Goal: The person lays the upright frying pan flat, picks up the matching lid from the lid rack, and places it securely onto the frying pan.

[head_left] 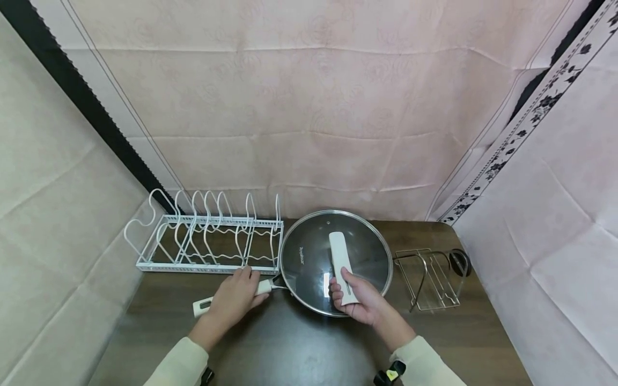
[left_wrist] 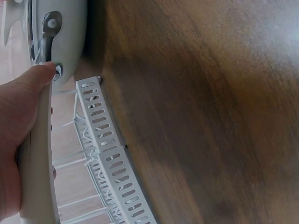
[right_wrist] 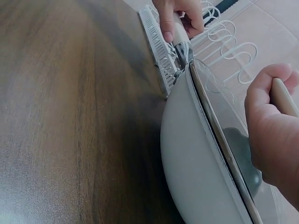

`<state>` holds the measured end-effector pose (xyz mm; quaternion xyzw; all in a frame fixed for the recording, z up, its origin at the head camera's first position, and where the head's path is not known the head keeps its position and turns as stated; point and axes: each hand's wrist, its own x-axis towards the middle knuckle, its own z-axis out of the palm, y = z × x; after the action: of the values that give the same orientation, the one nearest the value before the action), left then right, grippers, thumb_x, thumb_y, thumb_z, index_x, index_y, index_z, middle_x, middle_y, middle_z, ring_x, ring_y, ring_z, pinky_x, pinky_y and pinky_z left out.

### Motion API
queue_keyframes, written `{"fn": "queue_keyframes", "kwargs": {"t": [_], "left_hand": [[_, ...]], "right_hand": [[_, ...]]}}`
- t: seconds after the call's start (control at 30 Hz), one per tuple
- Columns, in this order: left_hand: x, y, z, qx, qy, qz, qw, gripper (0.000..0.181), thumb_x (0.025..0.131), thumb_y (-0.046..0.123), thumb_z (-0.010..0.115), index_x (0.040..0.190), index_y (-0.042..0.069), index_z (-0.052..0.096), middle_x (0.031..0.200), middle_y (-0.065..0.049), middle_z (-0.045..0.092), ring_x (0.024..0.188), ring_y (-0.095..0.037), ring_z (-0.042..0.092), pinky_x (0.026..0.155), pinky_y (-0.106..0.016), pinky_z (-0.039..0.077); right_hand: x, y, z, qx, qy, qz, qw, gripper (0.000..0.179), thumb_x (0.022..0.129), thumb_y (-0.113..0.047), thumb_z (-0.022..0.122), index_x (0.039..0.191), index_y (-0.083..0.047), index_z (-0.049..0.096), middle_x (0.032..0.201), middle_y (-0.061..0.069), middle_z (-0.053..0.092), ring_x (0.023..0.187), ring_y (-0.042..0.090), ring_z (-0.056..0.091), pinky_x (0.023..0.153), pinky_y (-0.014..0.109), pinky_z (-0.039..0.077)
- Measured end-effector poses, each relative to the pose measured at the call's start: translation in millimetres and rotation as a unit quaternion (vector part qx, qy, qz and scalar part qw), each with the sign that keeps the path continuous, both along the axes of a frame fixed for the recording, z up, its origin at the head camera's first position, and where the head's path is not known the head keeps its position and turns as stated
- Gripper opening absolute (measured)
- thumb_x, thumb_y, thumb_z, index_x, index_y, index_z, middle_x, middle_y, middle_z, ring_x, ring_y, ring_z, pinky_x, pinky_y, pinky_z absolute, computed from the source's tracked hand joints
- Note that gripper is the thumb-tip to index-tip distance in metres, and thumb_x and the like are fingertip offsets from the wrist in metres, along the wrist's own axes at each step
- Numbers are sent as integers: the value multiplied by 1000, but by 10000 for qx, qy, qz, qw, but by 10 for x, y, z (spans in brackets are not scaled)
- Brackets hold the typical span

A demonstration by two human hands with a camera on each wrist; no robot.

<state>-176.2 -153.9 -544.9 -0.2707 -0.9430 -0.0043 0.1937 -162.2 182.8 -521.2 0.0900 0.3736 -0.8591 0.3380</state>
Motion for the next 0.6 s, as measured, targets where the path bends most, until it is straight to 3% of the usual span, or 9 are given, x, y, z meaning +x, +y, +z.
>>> {"fn": "queue_keyframes", "kwargs": {"t": [0.17, 0.37, 0.5, 0.6], "left_hand": [[1, -4, -2, -25, -83, 5, 10000, 53, 84, 48, 83, 100, 1, 63, 89, -14, 60, 78, -30, 61, 59, -42, 55], [22, -25, -3, 87, -195, 9, 9998, 58, 81, 52, 84, 101, 2, 62, 89, -13, 60, 79, -30, 61, 61, -44, 55], [27, -10, 5, 175, -274, 2, 9995, 64, 79, 60, 82, 103, 3, 61, 91, -13, 64, 84, -33, 64, 67, -47, 56], [24, 0, 18, 191, -419, 40, 9989, 68, 80, 63, 80, 109, 4, 61, 98, -14, 68, 92, -34, 68, 75, -50, 57]], "right_hand": [[4, 15, 10, 134, -6, 22, 9999, 32, 113, -40, 33, 121, -10, 38, 91, -3, 58, 73, 8, 53, 65, 17, 47], [11, 38, 9, 435, 102, 93, 9990, 46, 112, -42, 37, 113, -1, 59, 98, 7, 68, 88, 14, 67, 81, 27, 60], [3, 65, 10, 344, 213, 252, 9989, 55, 112, -45, 36, 125, 6, 53, 112, 13, 71, 102, 21, 73, 89, 31, 60], [-2, 83, 10, 134, 322, 474, 9983, 66, 112, -48, 32, 139, 12, 40, 124, 17, 69, 113, 25, 72, 95, 31, 59]]}}
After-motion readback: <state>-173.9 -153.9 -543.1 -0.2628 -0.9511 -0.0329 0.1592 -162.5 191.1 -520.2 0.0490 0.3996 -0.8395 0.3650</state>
